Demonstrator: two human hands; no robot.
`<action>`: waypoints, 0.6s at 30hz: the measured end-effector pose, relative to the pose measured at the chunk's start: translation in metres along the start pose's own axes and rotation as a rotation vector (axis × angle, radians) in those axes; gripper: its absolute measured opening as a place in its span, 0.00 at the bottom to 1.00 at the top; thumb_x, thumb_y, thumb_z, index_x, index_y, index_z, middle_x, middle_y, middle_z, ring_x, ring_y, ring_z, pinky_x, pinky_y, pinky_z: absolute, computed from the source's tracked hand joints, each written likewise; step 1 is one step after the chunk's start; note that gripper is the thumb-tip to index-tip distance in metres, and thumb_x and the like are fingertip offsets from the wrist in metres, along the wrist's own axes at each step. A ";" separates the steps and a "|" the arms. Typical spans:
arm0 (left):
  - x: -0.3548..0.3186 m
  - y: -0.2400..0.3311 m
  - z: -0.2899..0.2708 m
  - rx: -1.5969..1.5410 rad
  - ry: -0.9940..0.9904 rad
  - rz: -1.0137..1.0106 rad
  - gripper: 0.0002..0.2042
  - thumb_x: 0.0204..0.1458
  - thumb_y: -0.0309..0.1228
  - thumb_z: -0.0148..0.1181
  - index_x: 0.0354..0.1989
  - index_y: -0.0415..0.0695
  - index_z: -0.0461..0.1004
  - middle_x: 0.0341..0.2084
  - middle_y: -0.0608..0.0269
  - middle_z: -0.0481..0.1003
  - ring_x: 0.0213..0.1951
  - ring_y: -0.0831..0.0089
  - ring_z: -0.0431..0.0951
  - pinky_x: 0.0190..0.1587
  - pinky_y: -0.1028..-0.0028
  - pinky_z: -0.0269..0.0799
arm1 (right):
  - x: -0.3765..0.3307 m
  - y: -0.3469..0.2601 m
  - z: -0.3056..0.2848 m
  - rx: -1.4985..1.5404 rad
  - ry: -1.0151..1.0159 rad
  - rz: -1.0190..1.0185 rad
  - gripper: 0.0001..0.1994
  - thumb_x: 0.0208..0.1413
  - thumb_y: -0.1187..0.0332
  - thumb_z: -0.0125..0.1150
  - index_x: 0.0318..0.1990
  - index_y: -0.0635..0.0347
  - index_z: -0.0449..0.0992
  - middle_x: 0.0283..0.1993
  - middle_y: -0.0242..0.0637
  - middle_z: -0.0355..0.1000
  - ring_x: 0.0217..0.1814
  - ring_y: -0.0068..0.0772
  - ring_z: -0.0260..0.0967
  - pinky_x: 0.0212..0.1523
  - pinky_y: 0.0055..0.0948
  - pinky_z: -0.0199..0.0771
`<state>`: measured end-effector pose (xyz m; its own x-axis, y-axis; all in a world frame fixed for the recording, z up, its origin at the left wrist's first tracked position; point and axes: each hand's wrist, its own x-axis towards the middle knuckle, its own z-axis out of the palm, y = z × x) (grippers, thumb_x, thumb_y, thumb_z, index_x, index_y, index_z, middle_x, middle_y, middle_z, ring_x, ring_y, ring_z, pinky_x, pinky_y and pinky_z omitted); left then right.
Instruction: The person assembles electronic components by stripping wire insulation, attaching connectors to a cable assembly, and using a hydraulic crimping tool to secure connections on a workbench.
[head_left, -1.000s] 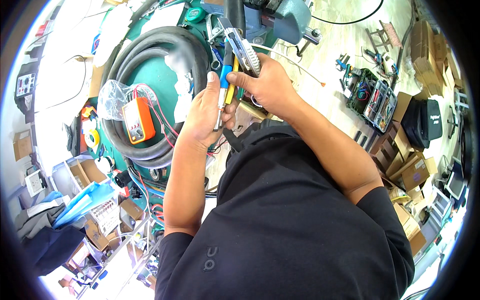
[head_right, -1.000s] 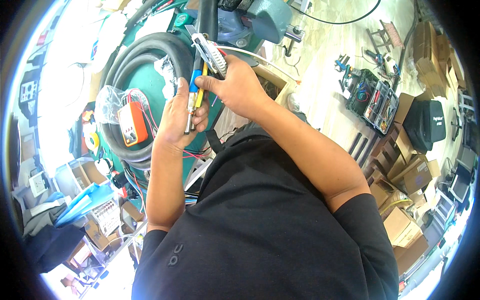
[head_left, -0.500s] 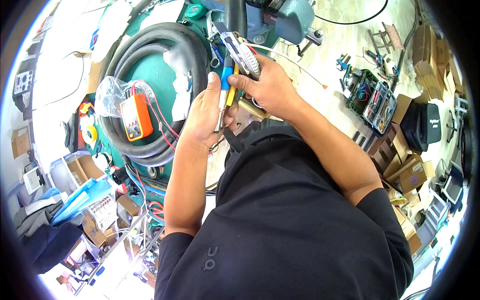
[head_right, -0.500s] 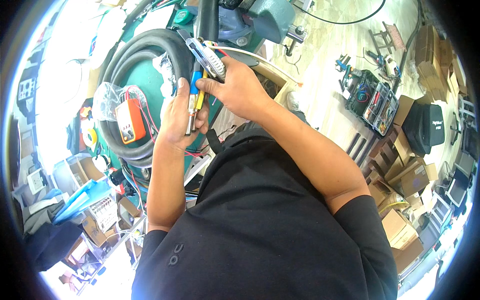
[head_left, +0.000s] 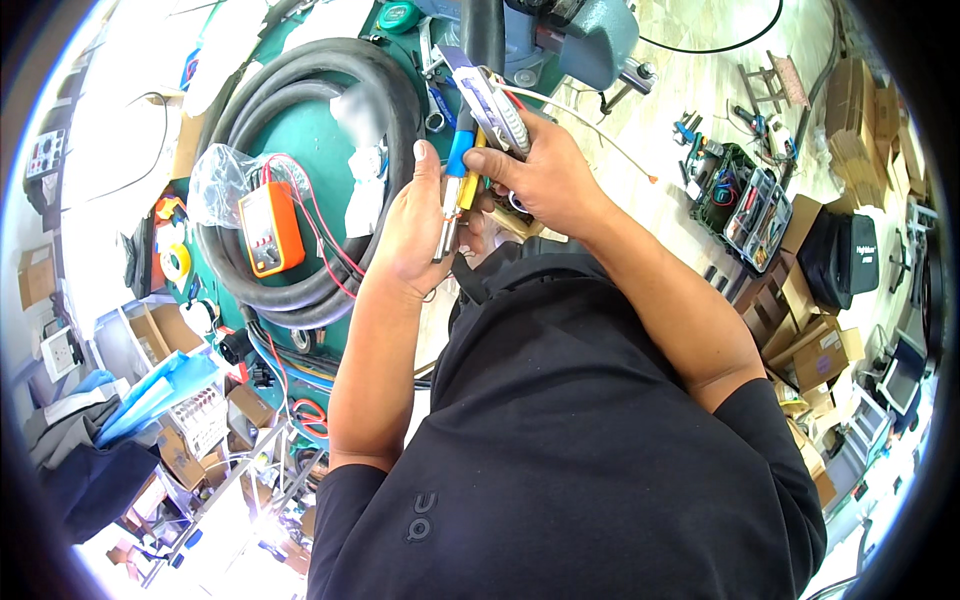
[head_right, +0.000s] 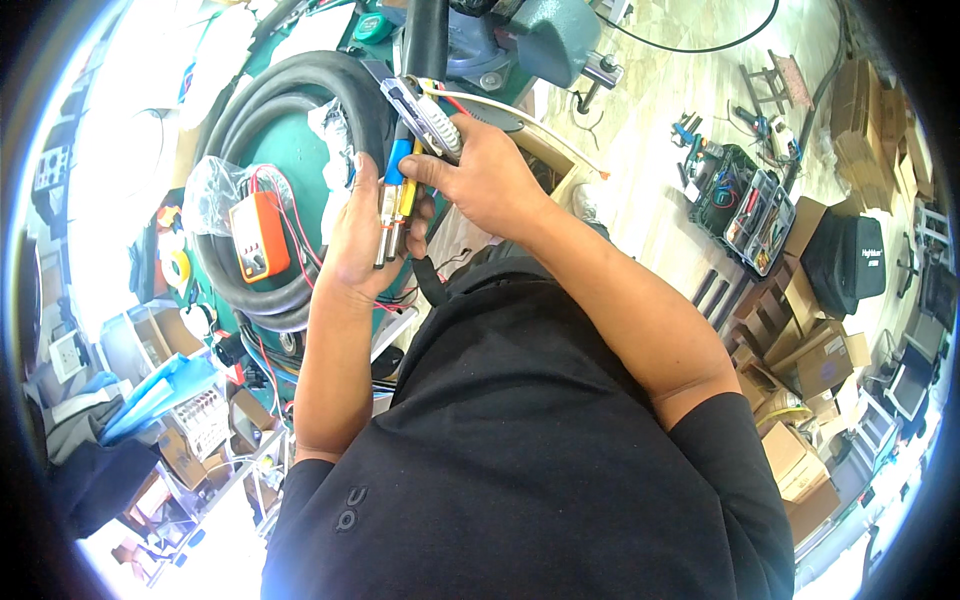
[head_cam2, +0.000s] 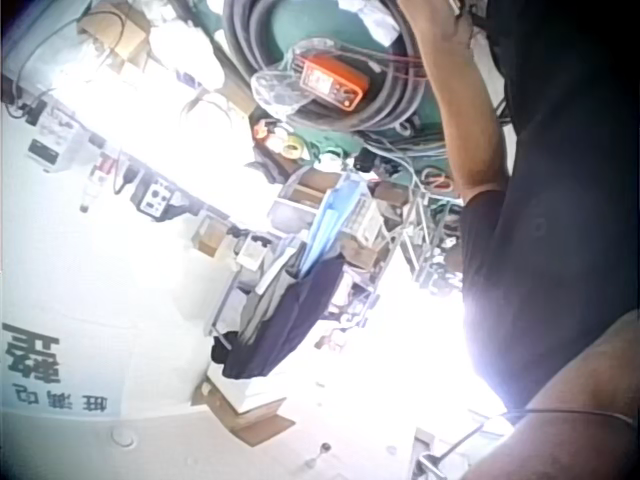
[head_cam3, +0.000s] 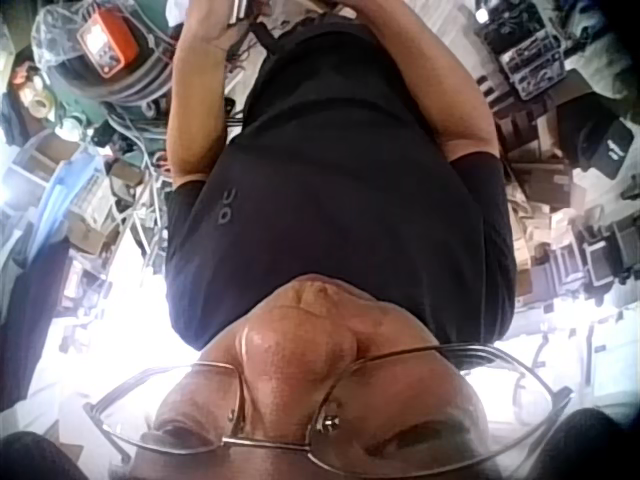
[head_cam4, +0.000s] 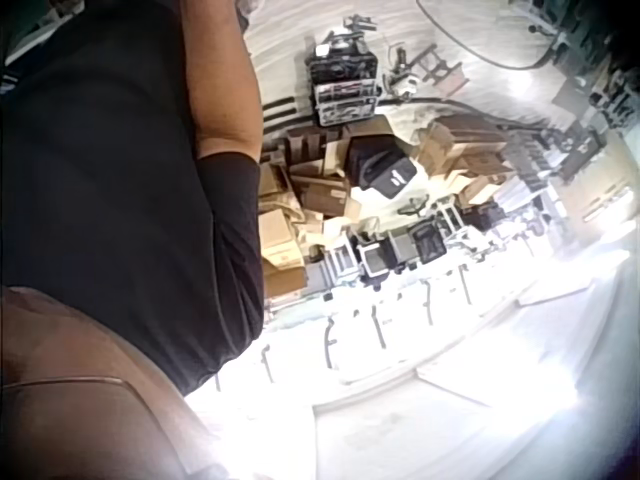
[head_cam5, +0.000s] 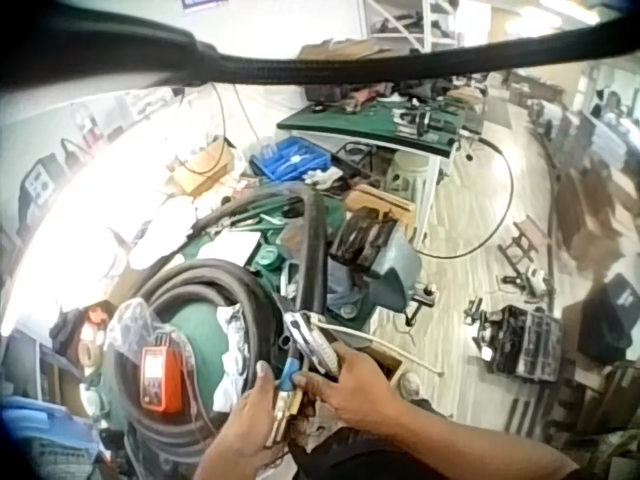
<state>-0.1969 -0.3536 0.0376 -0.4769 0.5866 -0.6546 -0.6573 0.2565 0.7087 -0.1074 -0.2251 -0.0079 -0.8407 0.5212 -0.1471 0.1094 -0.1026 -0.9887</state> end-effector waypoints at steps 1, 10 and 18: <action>0.001 0.000 0.000 -0.001 0.016 -0.004 0.31 0.63 0.60 0.40 0.38 0.38 0.73 0.17 0.60 0.71 0.15 0.75 0.70 0.18 0.75 0.68 | 0.000 0.003 0.000 0.004 0.001 -0.012 0.22 0.53 0.55 0.70 0.42 0.68 0.75 0.32 0.43 0.75 0.33 0.33 0.68 0.40 0.32 0.70; 0.001 0.001 -0.012 0.108 -0.056 -0.052 0.33 0.62 0.63 0.35 0.34 0.41 0.72 0.16 0.65 0.69 0.13 0.77 0.66 0.17 0.77 0.63 | 0.001 0.006 0.000 0.005 -0.003 -0.026 0.22 0.52 0.55 0.70 0.42 0.67 0.75 0.32 0.43 0.75 0.33 0.33 0.68 0.40 0.33 0.70; 0.003 -0.005 -0.011 0.055 -0.033 -0.018 0.35 0.61 0.65 0.34 0.34 0.41 0.72 0.15 0.65 0.68 0.13 0.78 0.65 0.16 0.78 0.61 | -0.001 -0.002 0.001 -0.027 0.003 -0.039 0.15 0.55 0.63 0.70 0.41 0.64 0.73 0.30 0.30 0.73 0.29 0.18 0.66 0.32 0.22 0.69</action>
<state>-0.2015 -0.3617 0.0290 -0.4451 0.6061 -0.6592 -0.6322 0.3086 0.7107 -0.1075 -0.2263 -0.0052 -0.8431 0.5268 -0.1080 0.0907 -0.0586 -0.9942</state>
